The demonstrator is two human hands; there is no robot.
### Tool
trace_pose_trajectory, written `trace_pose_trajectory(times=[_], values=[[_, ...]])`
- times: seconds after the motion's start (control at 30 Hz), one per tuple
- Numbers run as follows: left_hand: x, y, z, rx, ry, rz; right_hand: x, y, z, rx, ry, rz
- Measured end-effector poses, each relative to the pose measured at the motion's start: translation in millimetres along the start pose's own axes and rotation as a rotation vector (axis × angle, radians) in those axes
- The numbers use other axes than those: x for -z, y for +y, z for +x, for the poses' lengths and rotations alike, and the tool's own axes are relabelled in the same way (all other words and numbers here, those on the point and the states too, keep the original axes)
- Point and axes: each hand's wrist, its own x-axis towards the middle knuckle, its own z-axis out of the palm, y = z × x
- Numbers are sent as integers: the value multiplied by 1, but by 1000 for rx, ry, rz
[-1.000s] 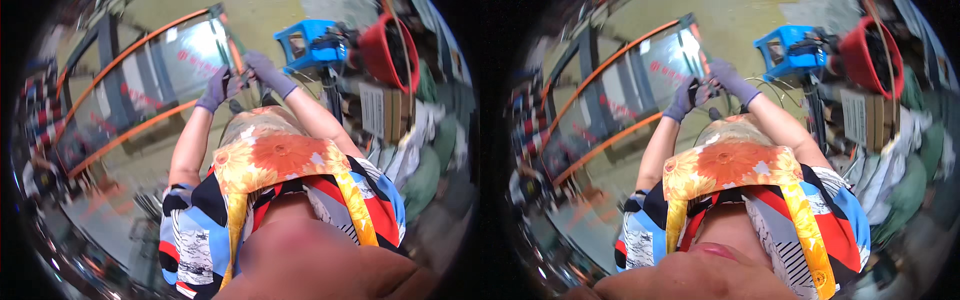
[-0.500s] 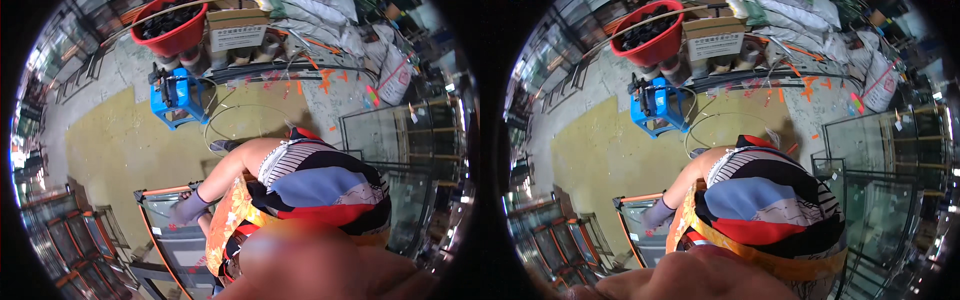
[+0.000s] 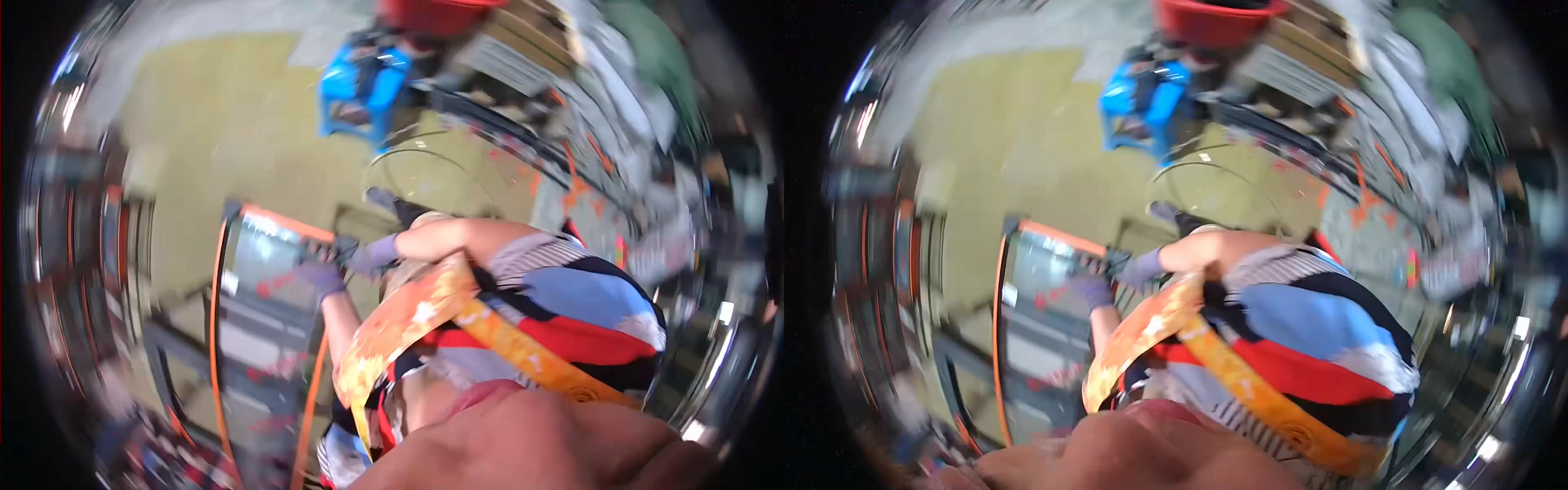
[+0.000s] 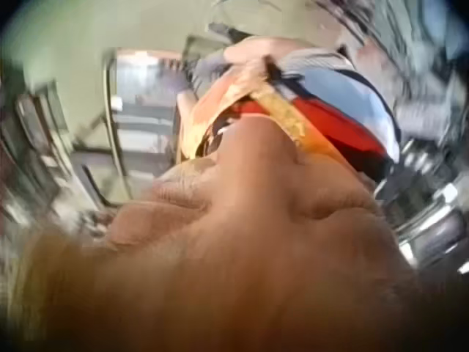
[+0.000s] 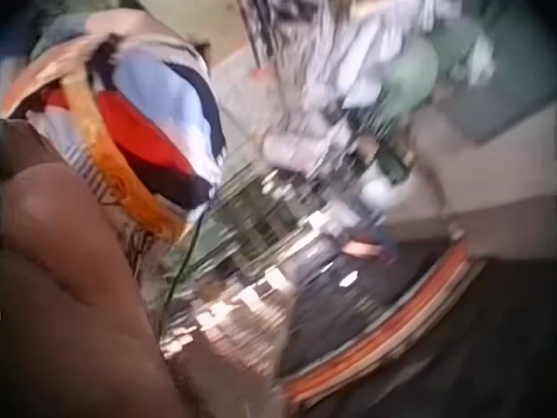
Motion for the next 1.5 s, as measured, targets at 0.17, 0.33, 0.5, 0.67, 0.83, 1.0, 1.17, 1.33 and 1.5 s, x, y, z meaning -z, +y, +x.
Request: trace_pose_trajectory(times=[0.17, 0.33, 0.5, 0.67, 0.83, 1.0, 1.17, 1.33, 1.5], values=[[-86, -56, -4, -91, -54, 125, 58, 38, -79, -83, 168, -614], [-98, -49, -10, -101, -64, 317, 159, 102, -167, -455, 662, -93], [-55, -64, 35, -135, -256, 468, 166, 198, -357, -77, 1485, 874], [-74, -74, 52, -1158, -763, 1360, 76, 182, -495, 383, 2237, 1528], [-140, -69, 20, -301, -813, 1013, 14, 144, -536, 838, 2465, 1099], [-181, -61, -3, 127, -808, 810, -14, 159, -550, 672, 2426, 1074], [-203, -58, 13, -88, -822, 890, -6, 104, -433, 356, 2076, 1439], [-233, -83, 22, -171, -870, 901, -7, 75, -347, 69, 1722, 1232], [-241, -97, 31, -391, -891, 1082, 39, 22, -282, 101, 1623, 649]])
